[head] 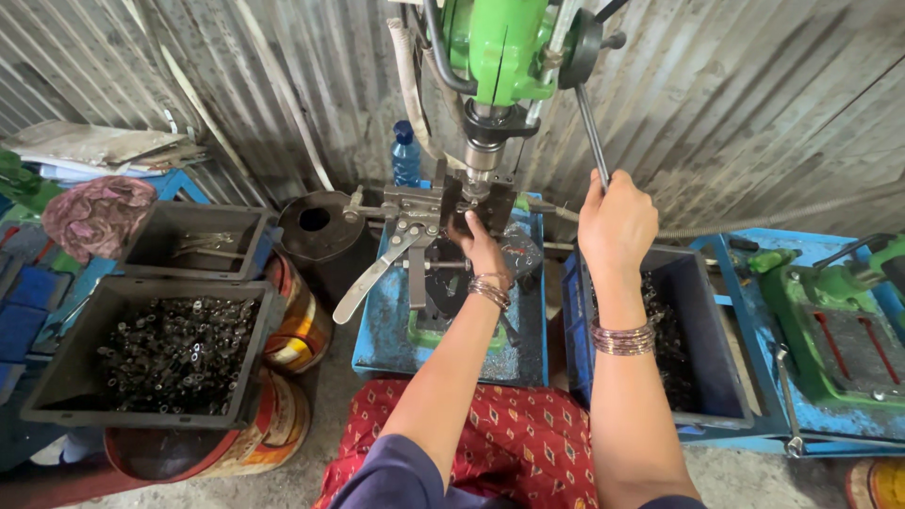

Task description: The person sits at a bench drill press in a small workshop, picks small black metal fittings one at a time from a bin, places each into a jig under the drill, and pulls the machine lever to work the part, returning finished pieces to the bin and repeating the cycle.

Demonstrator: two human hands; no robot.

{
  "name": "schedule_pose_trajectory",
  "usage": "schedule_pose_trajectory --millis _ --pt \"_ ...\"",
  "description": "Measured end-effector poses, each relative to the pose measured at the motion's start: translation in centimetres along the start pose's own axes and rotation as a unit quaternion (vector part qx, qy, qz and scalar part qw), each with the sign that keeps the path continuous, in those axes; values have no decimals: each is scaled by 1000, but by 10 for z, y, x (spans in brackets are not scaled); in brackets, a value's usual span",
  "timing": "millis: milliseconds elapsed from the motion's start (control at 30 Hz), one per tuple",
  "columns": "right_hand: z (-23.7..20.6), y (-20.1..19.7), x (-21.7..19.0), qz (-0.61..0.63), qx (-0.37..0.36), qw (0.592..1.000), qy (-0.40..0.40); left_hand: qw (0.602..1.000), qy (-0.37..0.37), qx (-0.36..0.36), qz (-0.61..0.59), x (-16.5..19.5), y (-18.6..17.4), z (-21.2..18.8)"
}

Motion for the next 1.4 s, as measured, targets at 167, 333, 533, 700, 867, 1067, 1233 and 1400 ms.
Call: schedule_pose_trajectory --millis 167,333,533,700,867,1067,1233,1400 --pt "-1 0 -1 5 -4 1000 10 950 -291 -83 79 22 -13 -26" --pt "-1 4 1 0 11 1000 -6 933 156 -294 136 109 -63 -39" --pt "0 16 6 -10 40 999 -15 697 434 -160 548 162 -115 88" --pt "-3 23 7 13 40 999 -14 695 518 -147 476 139 -99 137" --pt "4 47 11 46 50 998 -16 722 503 -161 447 125 -90 157" --pt "30 112 17 125 104 986 -45 712 482 -174 481 123 -90 161" --pt "59 150 17 144 166 974 -63 704 479 -177 494 128 -84 162" --pt "68 164 19 131 198 971 -33 692 484 -186 503 125 -86 161"
Point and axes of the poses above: each hand's wrist, its own z-axis towards the middle knuckle, its own y-axis out of the palm, x = y × z, the point moved 1 cm from there along z, towards the middle knuckle, and after that the axes turned 15 degrees about y, right-handed, at the moved point
